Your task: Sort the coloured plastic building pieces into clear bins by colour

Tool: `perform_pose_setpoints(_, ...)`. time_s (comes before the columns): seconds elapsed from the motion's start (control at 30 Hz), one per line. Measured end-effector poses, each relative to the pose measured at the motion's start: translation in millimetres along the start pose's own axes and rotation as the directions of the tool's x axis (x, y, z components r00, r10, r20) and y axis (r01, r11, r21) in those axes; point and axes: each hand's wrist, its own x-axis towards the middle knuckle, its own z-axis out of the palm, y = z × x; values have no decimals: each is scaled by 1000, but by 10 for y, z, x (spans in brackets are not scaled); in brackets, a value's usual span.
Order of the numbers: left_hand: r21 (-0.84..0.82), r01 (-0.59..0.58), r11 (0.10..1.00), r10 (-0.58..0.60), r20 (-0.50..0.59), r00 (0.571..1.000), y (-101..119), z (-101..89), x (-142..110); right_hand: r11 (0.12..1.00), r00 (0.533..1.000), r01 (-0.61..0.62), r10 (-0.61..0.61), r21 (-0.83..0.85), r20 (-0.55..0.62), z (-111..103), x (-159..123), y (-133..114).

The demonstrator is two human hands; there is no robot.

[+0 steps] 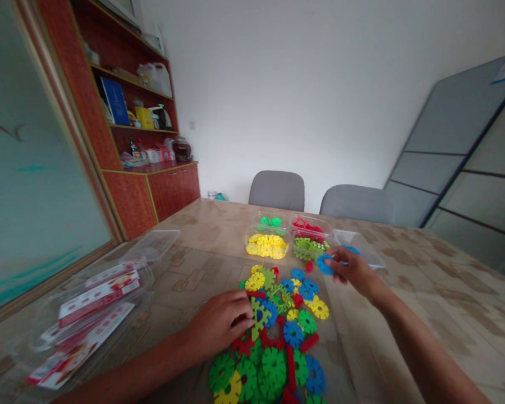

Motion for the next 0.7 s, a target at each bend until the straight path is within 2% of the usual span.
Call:
perform_pose_setpoints(0.1,-2,-7,1000,7,-9,1000,-2,4,1,999,962,20,-9,36,-274,-397,124,162)
perform_pose_setpoints(0.17,-1,-15,1000,15,-8,1000,-5,10,0,998,927,24,2,65,-376,-582,139,257)
perform_pose_setpoints(0.23,6,-26,1000,26,-7,1000,-7,15,0,996,909,24,14,85,-416,-690,115,319)
perform_pose_setpoints(0.33,9,-43,999,43,15,999,-16,8,10,996,917,18,17,84,-399,-742,62,309)
perform_pose_setpoints(0.47,3,-53,999,53,79,995,-45,-108,29,1000,968,10,-5,17,-251,-648,17,106)
perform_pose_setpoints(0.6,-38,-79,996,85,202,976,-66,-396,-27,997,1000,29,-29,-65,-2,-330,-105,-198)
perform_pose_setpoints(0.67,-75,-63,995,82,277,957,-57,-540,-91,989,985,73,-52,-126,163,-100,-239,-351)
perform_pose_setpoints(0.7,-77,-51,996,72,301,951,-47,-592,-126,962,940,159,-80,-221,331,23,-320,-421)
